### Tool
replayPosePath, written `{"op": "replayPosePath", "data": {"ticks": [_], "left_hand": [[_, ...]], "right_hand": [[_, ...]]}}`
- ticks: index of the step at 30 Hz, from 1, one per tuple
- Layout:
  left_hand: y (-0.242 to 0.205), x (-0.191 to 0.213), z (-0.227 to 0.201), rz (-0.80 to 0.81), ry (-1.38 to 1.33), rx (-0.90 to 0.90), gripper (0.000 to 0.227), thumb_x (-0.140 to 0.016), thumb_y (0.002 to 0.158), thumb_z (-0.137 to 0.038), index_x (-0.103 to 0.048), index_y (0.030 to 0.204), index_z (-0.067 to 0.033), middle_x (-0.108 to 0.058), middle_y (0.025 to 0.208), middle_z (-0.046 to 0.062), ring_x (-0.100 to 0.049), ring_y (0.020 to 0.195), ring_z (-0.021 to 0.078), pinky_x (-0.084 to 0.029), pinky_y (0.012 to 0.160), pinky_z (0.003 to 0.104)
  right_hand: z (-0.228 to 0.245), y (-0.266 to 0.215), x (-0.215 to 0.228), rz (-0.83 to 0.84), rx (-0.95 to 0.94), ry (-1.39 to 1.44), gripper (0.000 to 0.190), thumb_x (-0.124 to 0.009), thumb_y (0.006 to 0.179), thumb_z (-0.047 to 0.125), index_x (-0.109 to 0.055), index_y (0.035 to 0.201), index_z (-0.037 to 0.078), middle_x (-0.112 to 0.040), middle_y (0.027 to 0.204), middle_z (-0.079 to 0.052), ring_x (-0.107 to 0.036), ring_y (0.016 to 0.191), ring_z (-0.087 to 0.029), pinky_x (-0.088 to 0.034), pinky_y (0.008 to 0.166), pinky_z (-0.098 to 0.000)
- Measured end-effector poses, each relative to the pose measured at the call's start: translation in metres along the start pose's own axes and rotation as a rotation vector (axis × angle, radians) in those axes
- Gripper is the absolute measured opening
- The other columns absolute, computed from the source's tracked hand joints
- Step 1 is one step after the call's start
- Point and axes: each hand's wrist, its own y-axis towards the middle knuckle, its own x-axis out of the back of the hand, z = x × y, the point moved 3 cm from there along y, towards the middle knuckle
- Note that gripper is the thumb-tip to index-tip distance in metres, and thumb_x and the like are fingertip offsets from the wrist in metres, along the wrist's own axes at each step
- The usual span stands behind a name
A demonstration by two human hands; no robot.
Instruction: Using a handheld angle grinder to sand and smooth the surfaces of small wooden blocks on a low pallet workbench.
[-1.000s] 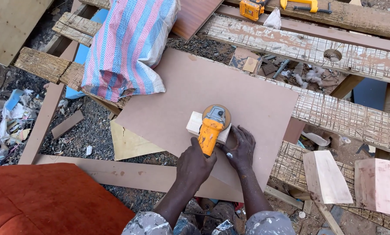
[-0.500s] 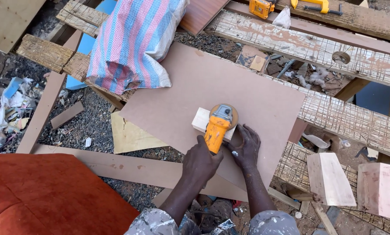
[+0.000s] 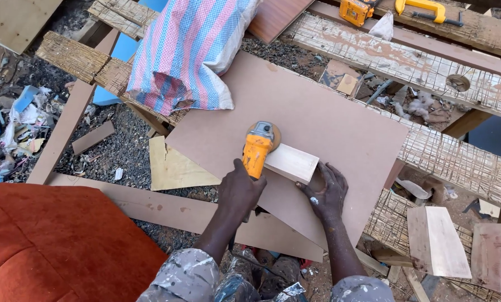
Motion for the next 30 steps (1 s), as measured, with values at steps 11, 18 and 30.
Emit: {"op": "replayPosePath", "data": {"ticks": [11, 18, 30], "left_hand": [[-0.015, -0.008, -0.013, 0.025, 0.03, -0.005, 0.092, -0.069, 0.106, -0.043, -0.044, 0.177, 0.0111, -0.084, 0.132, 0.039, -0.085, 0.128, 0.0573, -0.068, 0.105, 0.065], [-0.025, -0.012, -0.013, 0.001, 0.106, -0.026, 0.091, -0.072, 0.11, -0.044, -0.045, 0.175, 0.0135, -0.083, 0.132, 0.042, -0.085, 0.126, 0.0594, -0.069, 0.103, 0.068], [-0.016, -0.019, 0.006, -0.041, 0.124, -0.028, 0.095, -0.069, 0.109, -0.052, -0.044, 0.173, 0.0133, -0.083, 0.128, 0.042, -0.084, 0.123, 0.0646, -0.066, 0.105, 0.072]], "right_hand": [[-0.008, 0.007, -0.005, 0.005, -0.009, -0.08, 0.096, -0.107, 0.081, 0.049, -0.073, 0.169, 0.026, -0.075, 0.172, 0.005, -0.053, 0.173, -0.021, -0.021, 0.152, -0.0516], [-0.007, 0.005, -0.004, 0.013, -0.02, -0.078, 0.099, -0.107, 0.081, 0.054, -0.073, 0.17, 0.027, -0.075, 0.173, 0.006, -0.054, 0.172, -0.021, -0.019, 0.152, -0.0525], [0.002, 0.002, -0.001, -0.022, 0.009, -0.097, 0.096, -0.104, 0.079, 0.041, -0.075, 0.169, 0.024, -0.076, 0.171, 0.004, -0.056, 0.171, -0.021, -0.023, 0.151, -0.052]]}}
